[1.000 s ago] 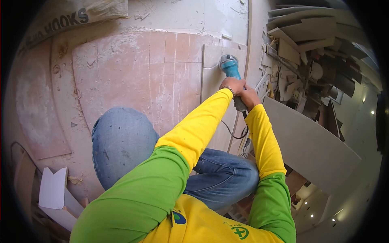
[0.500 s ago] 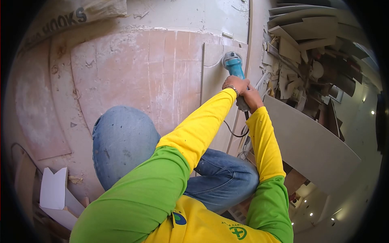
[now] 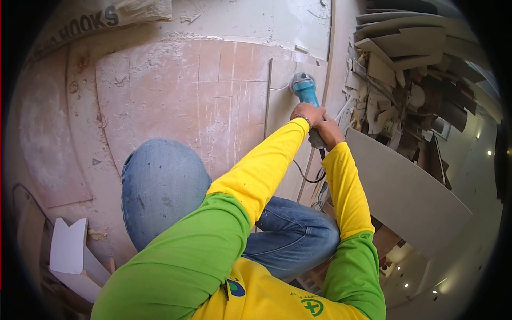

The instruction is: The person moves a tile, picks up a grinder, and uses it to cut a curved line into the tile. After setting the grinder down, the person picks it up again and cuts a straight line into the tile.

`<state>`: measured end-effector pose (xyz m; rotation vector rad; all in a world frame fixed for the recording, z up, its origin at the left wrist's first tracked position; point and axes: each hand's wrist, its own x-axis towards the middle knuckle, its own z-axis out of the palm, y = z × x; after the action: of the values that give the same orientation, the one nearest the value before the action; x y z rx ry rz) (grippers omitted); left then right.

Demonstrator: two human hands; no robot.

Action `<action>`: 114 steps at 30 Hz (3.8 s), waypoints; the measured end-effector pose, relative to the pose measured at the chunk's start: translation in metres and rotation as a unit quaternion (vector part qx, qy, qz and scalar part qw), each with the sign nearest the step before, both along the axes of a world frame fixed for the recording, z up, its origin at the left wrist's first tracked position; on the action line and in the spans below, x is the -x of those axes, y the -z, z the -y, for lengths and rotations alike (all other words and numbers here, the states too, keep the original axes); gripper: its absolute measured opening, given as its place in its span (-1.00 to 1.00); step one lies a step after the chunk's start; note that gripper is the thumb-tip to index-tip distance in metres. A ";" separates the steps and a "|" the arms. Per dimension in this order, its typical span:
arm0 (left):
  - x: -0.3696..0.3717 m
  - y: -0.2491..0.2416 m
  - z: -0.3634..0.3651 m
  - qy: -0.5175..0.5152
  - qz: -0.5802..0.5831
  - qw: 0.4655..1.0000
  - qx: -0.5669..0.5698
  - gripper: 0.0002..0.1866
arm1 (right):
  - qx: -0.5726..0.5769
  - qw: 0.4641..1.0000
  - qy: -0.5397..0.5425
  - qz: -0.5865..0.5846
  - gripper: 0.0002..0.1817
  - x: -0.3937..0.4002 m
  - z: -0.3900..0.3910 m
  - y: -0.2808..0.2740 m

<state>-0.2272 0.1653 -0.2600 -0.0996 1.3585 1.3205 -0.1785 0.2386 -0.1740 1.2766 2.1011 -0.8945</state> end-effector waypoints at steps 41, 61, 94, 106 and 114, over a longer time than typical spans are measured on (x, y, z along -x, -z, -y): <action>0.010 0.004 0.015 -0.042 0.085 0.995 -0.044 -0.34 | -0.020 0.999 -0.029 0.028 -0.37 0.012 -0.006 0.015; 0.012 0.012 0.025 -0.148 0.167 0.972 -0.074 -0.48 | -0.119 0.975 -0.175 0.069 -0.32 0.029 0.012 0.018; -0.011 0.014 -0.016 -0.101 0.052 0.994 -0.006 -0.26 | -0.064 0.990 -0.127 0.017 -0.36 0.006 -0.023 0.010; 0.003 0.022 0.004 -0.176 0.149 0.970 -0.071 -0.51 | -0.095 0.980 -0.169 0.051 -0.30 0.025 -0.004 0.019; -0.016 0.015 -0.012 -0.142 0.051 0.988 -0.041 -0.43 | -0.094 0.981 -0.168 0.034 -0.31 0.002 -0.004 0.000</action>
<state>-0.2114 0.1771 -0.2749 -0.3099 1.2333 1.5854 -0.1808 0.2422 -0.1736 0.9801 2.2982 -0.5096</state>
